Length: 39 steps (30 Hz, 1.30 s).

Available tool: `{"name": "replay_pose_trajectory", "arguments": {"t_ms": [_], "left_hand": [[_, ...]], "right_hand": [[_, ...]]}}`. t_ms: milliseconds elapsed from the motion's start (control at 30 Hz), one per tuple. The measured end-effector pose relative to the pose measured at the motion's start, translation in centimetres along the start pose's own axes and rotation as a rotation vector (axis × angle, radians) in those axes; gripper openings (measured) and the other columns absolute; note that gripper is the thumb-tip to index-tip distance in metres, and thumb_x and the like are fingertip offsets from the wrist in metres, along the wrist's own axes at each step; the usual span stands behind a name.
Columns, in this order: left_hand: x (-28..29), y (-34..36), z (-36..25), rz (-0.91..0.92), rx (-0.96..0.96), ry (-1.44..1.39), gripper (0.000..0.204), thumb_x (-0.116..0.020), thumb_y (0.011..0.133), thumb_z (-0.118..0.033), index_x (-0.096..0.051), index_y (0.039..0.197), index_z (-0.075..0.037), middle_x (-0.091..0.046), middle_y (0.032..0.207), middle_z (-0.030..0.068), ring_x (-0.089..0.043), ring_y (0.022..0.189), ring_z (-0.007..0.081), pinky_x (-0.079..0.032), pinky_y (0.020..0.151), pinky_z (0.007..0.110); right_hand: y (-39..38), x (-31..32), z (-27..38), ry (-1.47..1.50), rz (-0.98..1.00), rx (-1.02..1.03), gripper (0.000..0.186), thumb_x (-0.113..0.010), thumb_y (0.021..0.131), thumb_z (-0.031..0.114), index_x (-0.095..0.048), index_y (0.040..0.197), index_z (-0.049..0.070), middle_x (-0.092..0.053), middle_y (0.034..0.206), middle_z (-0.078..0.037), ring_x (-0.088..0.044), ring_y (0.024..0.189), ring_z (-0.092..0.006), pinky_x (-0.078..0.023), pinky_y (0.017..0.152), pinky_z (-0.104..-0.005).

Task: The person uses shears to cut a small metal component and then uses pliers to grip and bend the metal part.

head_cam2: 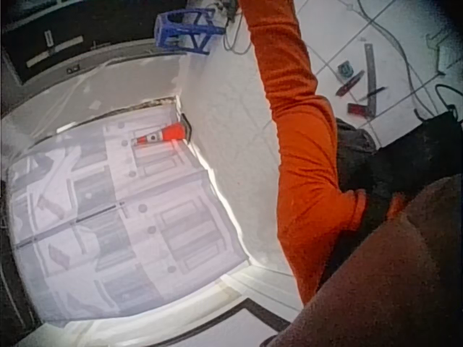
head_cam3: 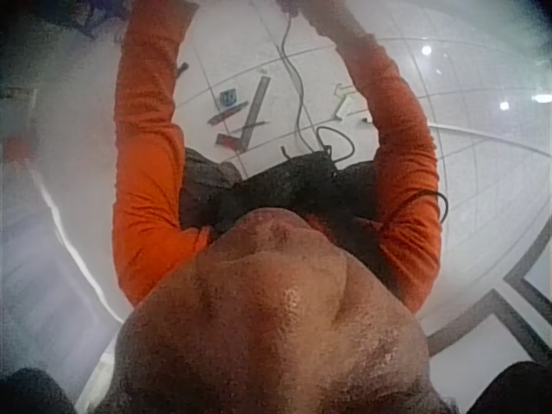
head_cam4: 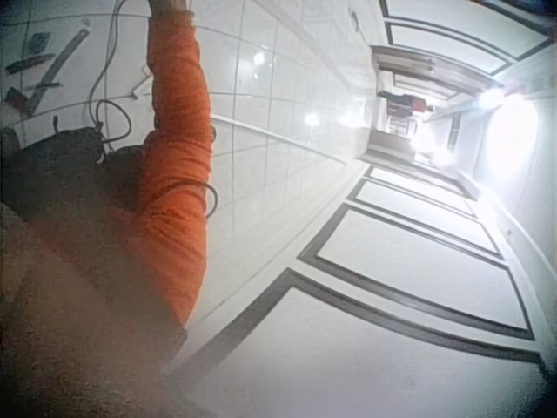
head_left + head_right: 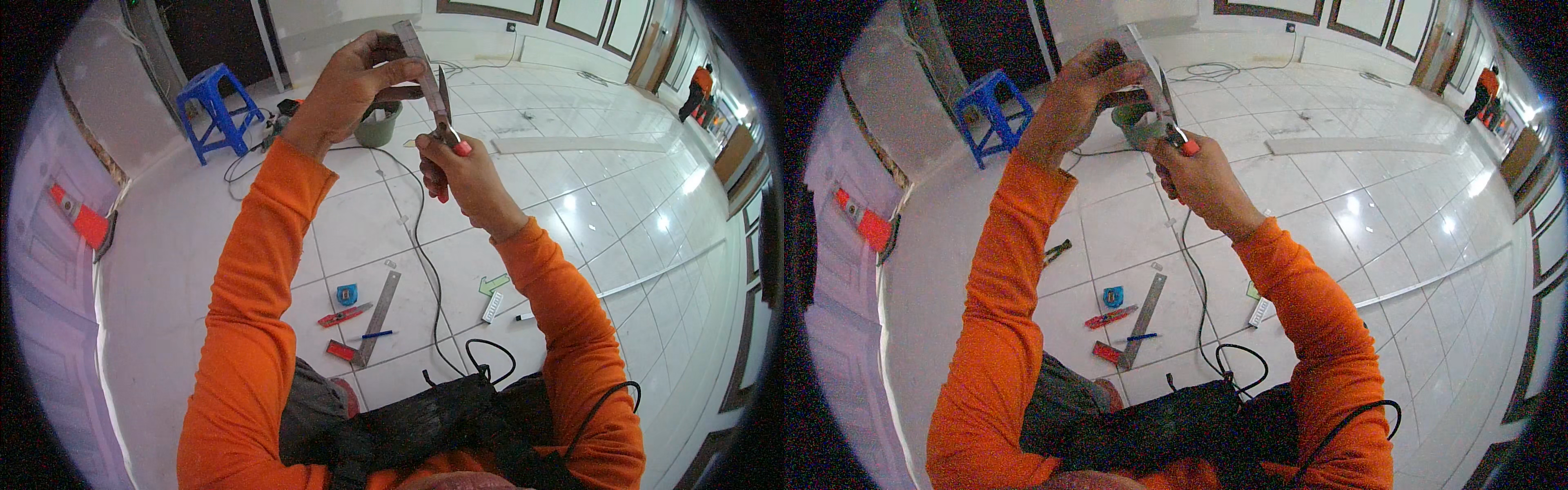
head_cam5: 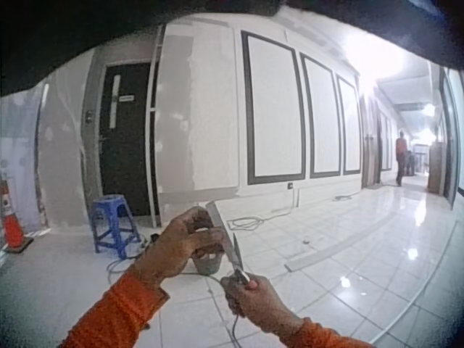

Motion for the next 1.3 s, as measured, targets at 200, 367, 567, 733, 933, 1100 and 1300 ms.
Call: {"name": "replay_pose_trajectory", "arguments": {"t_ms": [200,367,567,733,933,1100,1300], "left_hand": [[0.0,0.1,1.0,-0.052,0.020,-0.105,0.036,-0.071,0.093,-0.031,-0.063,0.115,-0.003,-0.067,0.106,0.0065,-0.066,0.099,0.0166,-0.055,0.091,0.032],[0.1,0.6,1.9,-0.099,0.003,-0.189,0.035,-0.067,0.097,-0.028,-0.061,0.120,-0.001,-0.068,0.110,0.0096,-0.069,0.101,0.0200,-0.058,0.094,0.034],[3.1,1.0,2.1,-0.172,0.010,-0.378,0.035,-0.064,0.098,-0.027,-0.061,0.121,0.000,-0.069,0.112,0.0117,-0.070,0.103,0.0227,-0.057,0.095,0.035],[3.1,0.8,1.8,-0.149,0.009,-0.335,0.034,-0.068,0.096,-0.025,-0.062,0.119,0.000,-0.069,0.111,0.0117,-0.070,0.102,0.0226,-0.056,0.095,0.036],[2.1,0.8,1.7,-0.122,0.031,-0.341,0.035,-0.070,0.095,-0.024,-0.063,0.119,0.001,-0.069,0.111,0.0112,-0.069,0.101,0.0212,-0.056,0.092,0.035],[1.1,0.6,1.4,-0.075,0.029,-0.284,0.035,-0.068,0.096,-0.024,-0.063,0.120,0.001,-0.069,0.111,0.0112,-0.069,0.101,0.0204,-0.056,0.091,0.034],[0.7,0.7,1.4,-0.059,0.011,-0.286,0.035,-0.067,0.097,-0.026,-0.063,0.120,0.001,-0.069,0.112,0.0109,-0.069,0.102,0.0206,-0.057,0.093,0.034]], "right_hand": [[0.4,0.5,0.3,-0.049,-0.031,0.064,0.024,-0.066,0.097,0.026,-0.059,0.089,0.005,-0.052,0.067,0.001,-0.052,0.058,-0.0096,-0.039,0.050,-0.0247],[0.4,1.4,1.5,-0.382,-0.162,0.315,0.023,-0.067,0.094,0.024,-0.062,0.100,0.002,-0.059,0.079,-0.001,-0.052,0.069,-0.0088,-0.042,0.061,-0.0246],[1.1,2.3,0.1,-0.375,-0.123,0.174,0.022,-0.066,0.093,0.021,-0.063,0.101,0.001,-0.061,0.079,-0.002,-0.052,0.068,-0.0103,-0.043,0.062,-0.0267],[0.7,1.8,1.3,-0.263,-0.048,0.142,0.021,-0.065,0.094,0.022,-0.064,0.099,0.001,-0.063,0.077,-0.003,-0.054,0.067,-0.0105,-0.043,0.062,-0.0258],[0.3,1.2,2.3,-0.227,-0.022,0.157,0.019,-0.063,0.095,0.020,-0.065,0.099,0.001,-0.063,0.077,-0.004,-0.055,0.067,-0.0108,-0.044,0.061,-0.0253],[0.2,1.3,2.7,-0.147,-0.007,0.176,0.020,-0.062,0.096,0.022,-0.062,0.095,0.002,-0.059,0.075,-0.001,-0.052,0.068,-0.0102,-0.043,0.061,-0.0274],[0.1,1.0,2.5,-0.150,0.012,0.148,0.022,-0.062,0.098,0.024,-0.062,0.095,0.003,-0.057,0.072,0.000,-0.052,0.066,-0.0089,-0.042,0.058,-0.0270]]}}
Point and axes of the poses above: each hand's wrist, its own y-axis towards the middle knuckle, its own x-axis out of the back of the hand, z = x × y, the point moved 10 cm from there along y, towards the middle knuckle
